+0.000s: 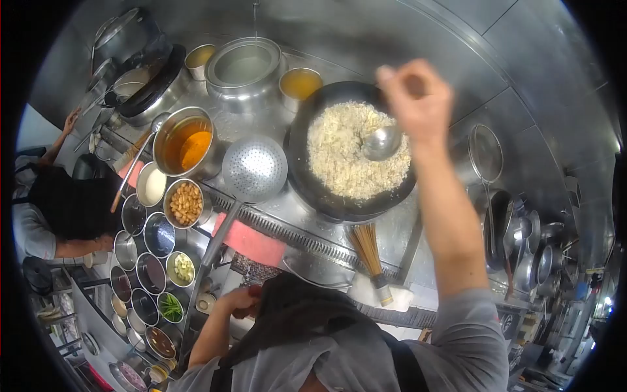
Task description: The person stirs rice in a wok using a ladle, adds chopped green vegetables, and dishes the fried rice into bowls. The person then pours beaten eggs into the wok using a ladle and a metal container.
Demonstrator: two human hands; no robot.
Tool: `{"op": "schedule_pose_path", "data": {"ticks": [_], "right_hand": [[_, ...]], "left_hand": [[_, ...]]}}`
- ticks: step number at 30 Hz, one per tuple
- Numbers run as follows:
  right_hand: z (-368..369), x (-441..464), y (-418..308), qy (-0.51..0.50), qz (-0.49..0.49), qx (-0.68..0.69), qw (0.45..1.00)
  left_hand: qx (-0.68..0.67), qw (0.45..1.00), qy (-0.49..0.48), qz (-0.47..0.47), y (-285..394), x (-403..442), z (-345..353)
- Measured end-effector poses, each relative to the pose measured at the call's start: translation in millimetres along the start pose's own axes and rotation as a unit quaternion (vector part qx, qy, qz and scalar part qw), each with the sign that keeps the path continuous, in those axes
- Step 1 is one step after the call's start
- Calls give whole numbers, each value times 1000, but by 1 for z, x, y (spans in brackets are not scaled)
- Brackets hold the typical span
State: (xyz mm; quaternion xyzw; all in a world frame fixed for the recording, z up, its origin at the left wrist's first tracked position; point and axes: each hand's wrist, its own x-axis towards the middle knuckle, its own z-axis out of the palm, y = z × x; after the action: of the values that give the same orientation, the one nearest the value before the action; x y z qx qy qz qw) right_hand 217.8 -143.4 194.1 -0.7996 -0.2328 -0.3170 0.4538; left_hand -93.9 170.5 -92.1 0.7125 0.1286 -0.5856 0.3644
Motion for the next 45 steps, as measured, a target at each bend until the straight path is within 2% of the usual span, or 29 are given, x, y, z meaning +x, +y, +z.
{"op": "schedule_pose_path", "data": {"ticks": [2, 3, 5, 7, 8, 9, 10, 11, 13, 14, 15, 17, 19, 21, 22, 23, 25, 28, 30, 31, 33, 34, 35, 37, 38, 39, 40, 42, 45], "right_hand": [[-39, 6, -27, 44, 54, 52, 996], [-56, 5, -37, 58, 69, 107, 990], [-59, -27, -15, 98, 85, 106, 986], [-30, -80, 33, 174, 104, 147, 968], [-22, -90, 50, 178, 45, 114, 976], [-21, -87, 42, 133, 29, 13, 991], [-20, -78, 40, 147, 36, 28, 988], [-19, -60, 36, 162, 33, 46, 985], [-37, -39, -22, 189, 73, 122, 972], [-42, -36, -38, 193, 32, 211, 958], [-50, -38, -44, 164, 13, 265, 950], [-36, -60, -24, 140, -7, 222, 965], [1, -88, 9, 116, -49, 44, 991], [6, -70, 12, 59, -62, 5, 996], [5, -64, 9, 2, -68, -37, 997], [0, -52, 3, 74, -48, -42, 995], [-23, -40, -16, 133, 30, 62, 989], [-33, -52, -42, 106, 9, 267, 958], [0, -79, -17, 84, -20, 169, 982], [9, -83, -11, 59, -53, 71, 994], [1, -70, 2, 21, -62, 56, 996], [-9, -65, 3, -17, -69, 39, 997], [-27, -50, -5, 75, -64, -30, 995], [-70, -25, -19, 155, 71, 143, 975], [-89, -17, -26, 160, 45, 181, 969], [-99, -15, -29, 163, 17, 220, 962], [-91, -21, -18, 159, 21, 222, 962], [-65, -52, 23, 248, 143, 93, 954], [-29, -72, 46, 260, 77, 240, 932]], "left_hand": [[-95, 991, 1, -93, -58, 17, 29], [-70, 980, -12, -184, -77, 23, 38], [-78, 970, 23, -228, -93, 4, 57], [-8, 980, 167, 106, -140, -9, 83], [-130, 988, 84, -2, -191, 41, 93], [-259, 956, 22, -139, -238, 87, 103], [-343, 899, -10, -271, -240, 101, 101], [-297, 916, 23, -269, -244, 107, 96], [-197, 938, 87, -272, -163, 54, 64], [-357, 894, 92, -254, -185, 77, 66], [-359, 893, 93, -256, -205, 102, 63], [-380, 916, 33, -125, -224, 143, 51], [-381, 916, 63, -110, -167, 106, 29], [-383, 914, 94, -98, -144, 93, 16], [-425, 902, 35, -75, -150, 98, 12], [-464, 885, -21, -43, -149, 109, -1], [-463, 886, -1, -37, -135, 99, 0], [-539, 841, 10, -51, -154, 110, 14], [-363, 921, 60, -130, -162, 112, 22], [-360, 922, 58, -129, -166, 116, 24], [-343, 925, 45, -154, -190, 121, 31], [-365, 905, -54, -211, -231, 160, 38], [-362, 906, -55, -211, -225, 157, 34], [-194, 964, 130, -131, -187, 113, 33], [-70, 975, 193, -84, -91, 32, 16], [-170, 965, 198, -2, -121, 62, 19], [-261, 941, 193, 93, -84, 42, 15], [-328, 929, 128, 118, -10, 13, -7], [-394, 855, 184, 282, 87, 10, -19]]}}
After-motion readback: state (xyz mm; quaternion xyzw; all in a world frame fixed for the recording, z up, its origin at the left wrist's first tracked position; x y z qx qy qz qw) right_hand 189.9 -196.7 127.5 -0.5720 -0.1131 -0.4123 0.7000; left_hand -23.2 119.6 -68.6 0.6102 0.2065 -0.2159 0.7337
